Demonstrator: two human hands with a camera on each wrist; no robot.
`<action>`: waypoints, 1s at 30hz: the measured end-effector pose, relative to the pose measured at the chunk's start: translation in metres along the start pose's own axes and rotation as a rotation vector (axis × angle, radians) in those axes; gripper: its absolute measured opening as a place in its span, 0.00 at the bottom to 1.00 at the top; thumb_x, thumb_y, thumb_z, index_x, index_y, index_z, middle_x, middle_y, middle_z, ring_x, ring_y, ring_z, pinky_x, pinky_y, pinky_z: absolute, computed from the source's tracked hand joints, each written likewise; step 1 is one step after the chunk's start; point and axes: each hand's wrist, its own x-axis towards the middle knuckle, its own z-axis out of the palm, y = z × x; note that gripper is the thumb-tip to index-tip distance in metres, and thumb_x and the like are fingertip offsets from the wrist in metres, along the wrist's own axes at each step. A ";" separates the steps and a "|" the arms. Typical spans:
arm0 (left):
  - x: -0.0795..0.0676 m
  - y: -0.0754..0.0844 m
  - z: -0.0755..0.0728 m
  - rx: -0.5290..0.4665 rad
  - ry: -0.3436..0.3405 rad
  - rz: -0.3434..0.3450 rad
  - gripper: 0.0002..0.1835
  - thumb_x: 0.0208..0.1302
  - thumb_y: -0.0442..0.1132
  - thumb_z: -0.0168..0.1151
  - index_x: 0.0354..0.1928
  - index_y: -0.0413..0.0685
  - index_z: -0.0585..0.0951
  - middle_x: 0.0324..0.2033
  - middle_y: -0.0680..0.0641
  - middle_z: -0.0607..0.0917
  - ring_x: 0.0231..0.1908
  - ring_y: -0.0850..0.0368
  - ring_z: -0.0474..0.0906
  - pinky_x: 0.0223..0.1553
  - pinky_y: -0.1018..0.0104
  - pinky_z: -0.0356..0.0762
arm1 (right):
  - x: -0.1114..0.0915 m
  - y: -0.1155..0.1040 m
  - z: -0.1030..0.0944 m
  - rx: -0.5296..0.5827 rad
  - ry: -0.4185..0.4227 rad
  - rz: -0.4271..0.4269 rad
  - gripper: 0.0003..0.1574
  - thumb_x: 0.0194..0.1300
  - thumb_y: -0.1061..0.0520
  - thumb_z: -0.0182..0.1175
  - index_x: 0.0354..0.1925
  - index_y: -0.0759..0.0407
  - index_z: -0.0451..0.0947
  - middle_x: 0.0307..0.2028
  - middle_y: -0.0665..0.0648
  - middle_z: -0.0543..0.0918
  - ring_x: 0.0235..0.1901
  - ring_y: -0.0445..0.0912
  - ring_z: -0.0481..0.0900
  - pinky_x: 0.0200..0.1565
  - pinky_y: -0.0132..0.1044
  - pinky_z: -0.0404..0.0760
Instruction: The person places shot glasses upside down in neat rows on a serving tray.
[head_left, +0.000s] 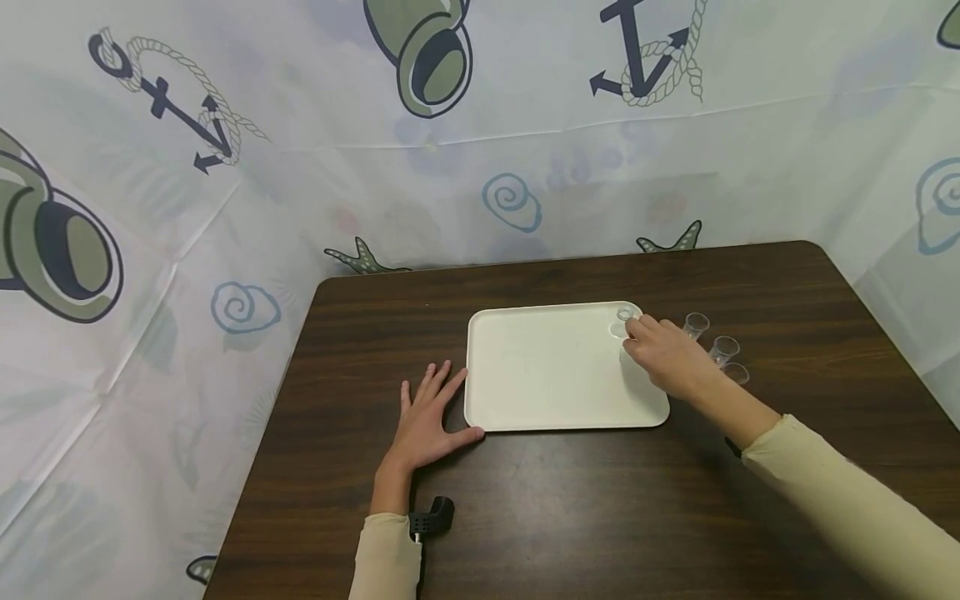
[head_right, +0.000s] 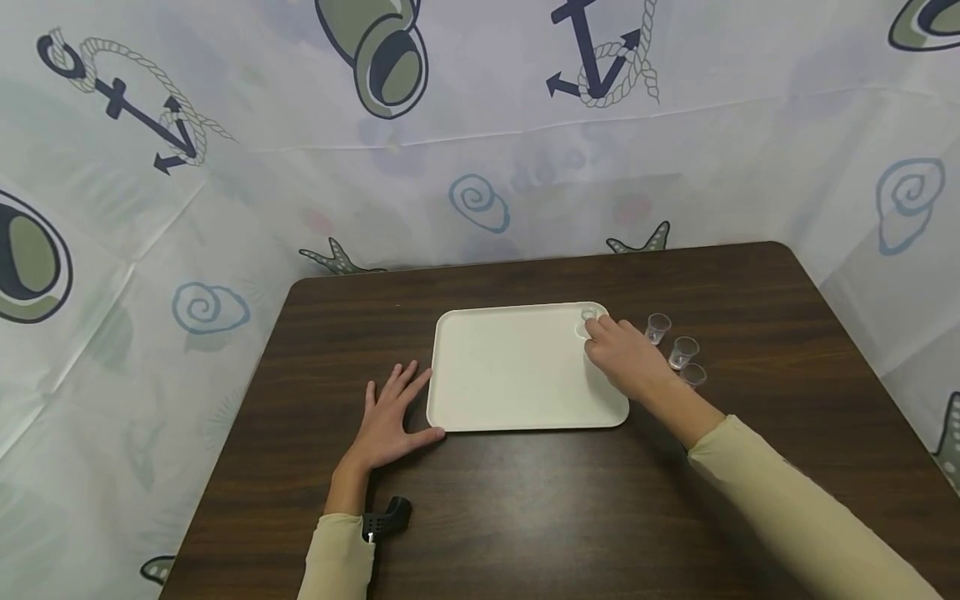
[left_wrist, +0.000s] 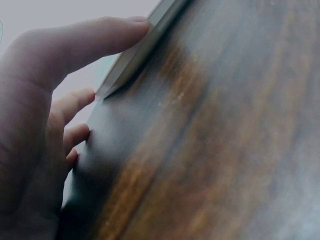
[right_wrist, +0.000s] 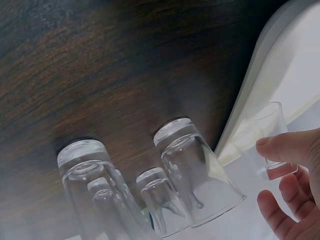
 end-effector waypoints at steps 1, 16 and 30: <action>0.000 0.000 0.000 0.000 -0.001 -0.001 0.52 0.46 0.76 0.60 0.74 0.68 0.57 0.74 0.49 0.53 0.74 0.46 0.42 0.65 0.31 0.31 | 0.000 -0.001 0.000 -0.007 -0.007 -0.002 0.10 0.47 0.75 0.65 0.26 0.65 0.79 0.34 0.60 0.72 0.32 0.53 0.68 0.26 0.40 0.69; -0.001 0.003 0.000 -0.022 0.010 -0.002 0.52 0.47 0.74 0.61 0.74 0.67 0.57 0.74 0.50 0.54 0.74 0.48 0.42 0.65 0.33 0.28 | 0.002 -0.005 0.000 -0.044 -0.032 -0.014 0.08 0.51 0.74 0.64 0.30 0.65 0.80 0.35 0.59 0.71 0.34 0.52 0.68 0.31 0.41 0.70; 0.000 0.002 0.000 -0.013 0.006 -0.003 0.52 0.47 0.75 0.60 0.74 0.67 0.57 0.74 0.50 0.54 0.74 0.48 0.42 0.65 0.32 0.30 | 0.003 -0.004 0.002 -0.010 -0.016 0.001 0.10 0.49 0.76 0.63 0.31 0.66 0.82 0.36 0.60 0.73 0.34 0.53 0.69 0.30 0.41 0.71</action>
